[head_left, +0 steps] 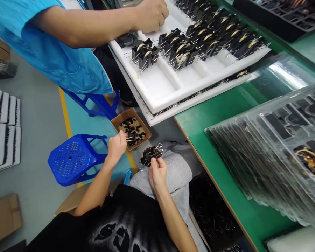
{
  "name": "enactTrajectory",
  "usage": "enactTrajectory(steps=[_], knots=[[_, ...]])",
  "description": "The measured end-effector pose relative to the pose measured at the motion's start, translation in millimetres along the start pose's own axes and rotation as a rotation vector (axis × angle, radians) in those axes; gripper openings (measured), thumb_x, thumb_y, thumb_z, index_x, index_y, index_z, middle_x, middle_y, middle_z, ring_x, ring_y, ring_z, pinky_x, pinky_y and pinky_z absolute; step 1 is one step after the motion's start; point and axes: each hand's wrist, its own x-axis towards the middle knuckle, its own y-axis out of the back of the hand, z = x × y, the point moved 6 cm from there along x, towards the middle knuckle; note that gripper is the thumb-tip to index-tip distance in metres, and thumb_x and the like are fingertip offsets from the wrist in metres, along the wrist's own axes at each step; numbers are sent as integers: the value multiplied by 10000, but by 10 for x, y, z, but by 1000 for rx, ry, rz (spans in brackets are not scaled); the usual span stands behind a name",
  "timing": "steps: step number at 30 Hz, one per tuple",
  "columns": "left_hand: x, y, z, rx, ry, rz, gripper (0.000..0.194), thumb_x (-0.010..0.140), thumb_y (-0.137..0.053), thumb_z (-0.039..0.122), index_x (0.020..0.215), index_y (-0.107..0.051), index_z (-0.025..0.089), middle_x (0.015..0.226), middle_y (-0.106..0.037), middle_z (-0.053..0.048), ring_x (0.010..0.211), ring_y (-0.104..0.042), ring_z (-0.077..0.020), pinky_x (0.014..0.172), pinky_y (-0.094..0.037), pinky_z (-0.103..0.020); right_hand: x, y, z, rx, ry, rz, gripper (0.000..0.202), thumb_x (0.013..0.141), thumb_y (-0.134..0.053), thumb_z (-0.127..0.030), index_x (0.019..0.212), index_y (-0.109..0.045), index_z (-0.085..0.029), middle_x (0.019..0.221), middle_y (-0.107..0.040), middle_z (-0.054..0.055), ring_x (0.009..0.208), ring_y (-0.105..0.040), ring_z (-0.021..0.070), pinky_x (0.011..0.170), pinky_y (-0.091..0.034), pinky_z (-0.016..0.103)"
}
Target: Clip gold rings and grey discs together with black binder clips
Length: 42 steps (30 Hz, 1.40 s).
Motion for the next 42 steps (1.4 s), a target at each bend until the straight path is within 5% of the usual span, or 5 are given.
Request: enactTrajectory(steps=[6,13,25,31,42], knots=[[436,-270,-117,133,74,-180,575,1020,-324,532,1349,-569,130,1204,-691,-235,1035,-674,-376,812,-469,-408,173,8,-110,-76,-63,-168,412,888,-651,-581,1049,-652,-203,912,-700,55,796,-677,214,708,-598,365],[-185,16,791,-102,-480,-372,435,993,-395,498,777,-650,219,720,-671,-19,665,-594,-169,593,-344,-277,196,71,-348,-377,64,-277,178,808,-779,-352,781,-697,-196,926,-639,33,882,-608,191,753,-515,280],[286,112,328,-213,-238,117,519,989,-384,374,591,-656,184,572,-642,-57,585,-633,-167,609,-416,-267,284,114,-248,-415,87,-244,183,848,-749,-358,825,-776,-178,987,-686,82,936,-647,230,829,-542,351],[594,-173,238,167,-102,-154,554,983,-407,555,1282,-623,141,1239,-656,-222,1054,-649,-345,772,-464,-349,281,75,-353,-330,53,-386,254,871,-731,-413,826,-763,-165,919,-678,65,864,-646,210,793,-560,353],[-172,-265,951,-169,-564,-547,466,890,-539,426,522,-396,179,480,-362,39,489,-332,-90,520,-209,-261,208,7,-483,-532,-72,-690,150,832,-773,-316,922,-791,-198,1078,-678,67,937,-641,202,562,-420,231]])
